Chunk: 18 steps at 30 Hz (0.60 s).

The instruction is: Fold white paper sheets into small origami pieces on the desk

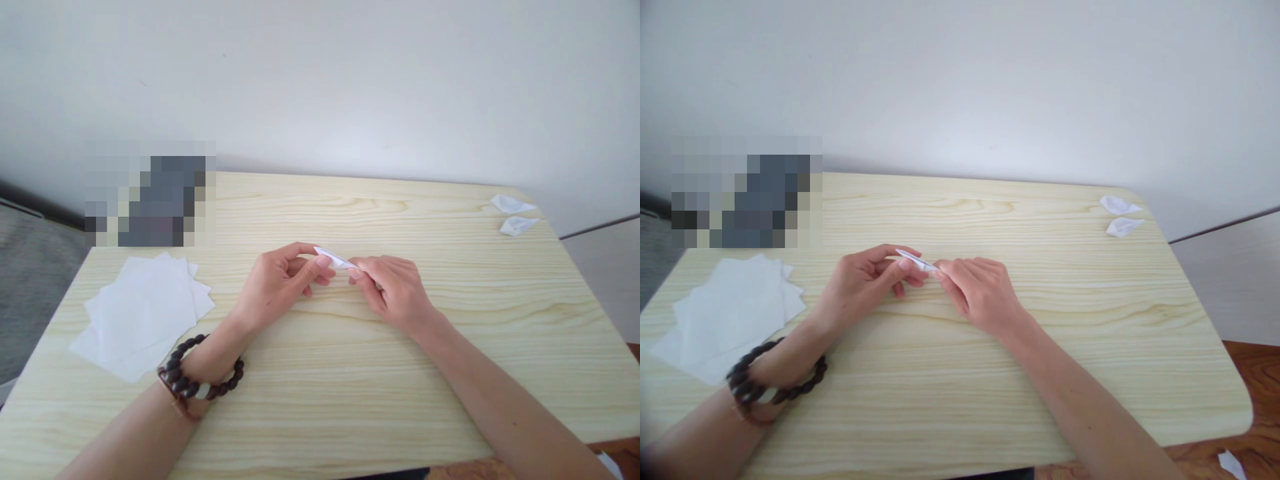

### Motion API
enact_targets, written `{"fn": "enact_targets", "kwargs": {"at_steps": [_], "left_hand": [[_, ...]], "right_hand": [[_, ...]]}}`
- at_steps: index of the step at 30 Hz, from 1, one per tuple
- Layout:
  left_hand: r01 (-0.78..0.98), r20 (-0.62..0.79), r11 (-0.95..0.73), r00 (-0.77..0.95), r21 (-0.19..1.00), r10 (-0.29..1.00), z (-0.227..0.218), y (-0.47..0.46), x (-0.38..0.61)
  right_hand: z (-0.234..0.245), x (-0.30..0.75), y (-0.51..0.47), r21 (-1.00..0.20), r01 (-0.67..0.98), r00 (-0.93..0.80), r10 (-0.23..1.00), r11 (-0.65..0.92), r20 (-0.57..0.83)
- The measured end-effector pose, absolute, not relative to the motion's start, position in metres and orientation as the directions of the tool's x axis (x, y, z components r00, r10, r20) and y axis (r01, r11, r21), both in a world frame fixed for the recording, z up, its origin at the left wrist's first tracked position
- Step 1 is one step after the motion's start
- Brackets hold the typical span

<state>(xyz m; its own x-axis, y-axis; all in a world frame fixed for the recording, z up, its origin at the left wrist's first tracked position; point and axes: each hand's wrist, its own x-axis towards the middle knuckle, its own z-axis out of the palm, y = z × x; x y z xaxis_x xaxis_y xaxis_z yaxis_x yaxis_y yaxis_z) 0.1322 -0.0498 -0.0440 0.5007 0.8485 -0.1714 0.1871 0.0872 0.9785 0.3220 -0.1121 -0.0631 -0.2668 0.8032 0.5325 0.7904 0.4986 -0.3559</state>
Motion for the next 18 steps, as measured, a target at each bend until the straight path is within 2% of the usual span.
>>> {"fn": "enact_targets", "kwargs": {"at_steps": [4, 7, 13, 18], "left_hand": [[0.195, -0.143, 0.044, 0.528, 0.980, 0.837, -0.0440, -0.0494, 0.1320], [0.224, -0.133, 0.014, 0.526, 0.975, 0.840, -0.0427, -0.0484, 0.1312], [0.261, -0.150, 0.002, 0.550, 0.965, 0.821, -0.0428, -0.0503, 0.1309], [0.281, -0.141, -0.036, 0.585, 0.959, 0.798, -0.0456, -0.0533, 0.1303]], "right_hand": [[-0.0611, 0.3170, -0.1133, -0.231, 0.839, -0.319, 0.790, 0.492, 0.524], [-0.0599, 0.3132, -0.1154, -0.223, 0.848, -0.315, 0.795, 0.481, 0.519], [-0.0590, 0.3132, -0.1168, -0.478, 0.753, -0.240, 0.865, 0.452, 0.440], [-0.0612, 0.3128, -0.1146, -0.546, 0.730, -0.211, 0.895, 0.411, 0.393]]}}
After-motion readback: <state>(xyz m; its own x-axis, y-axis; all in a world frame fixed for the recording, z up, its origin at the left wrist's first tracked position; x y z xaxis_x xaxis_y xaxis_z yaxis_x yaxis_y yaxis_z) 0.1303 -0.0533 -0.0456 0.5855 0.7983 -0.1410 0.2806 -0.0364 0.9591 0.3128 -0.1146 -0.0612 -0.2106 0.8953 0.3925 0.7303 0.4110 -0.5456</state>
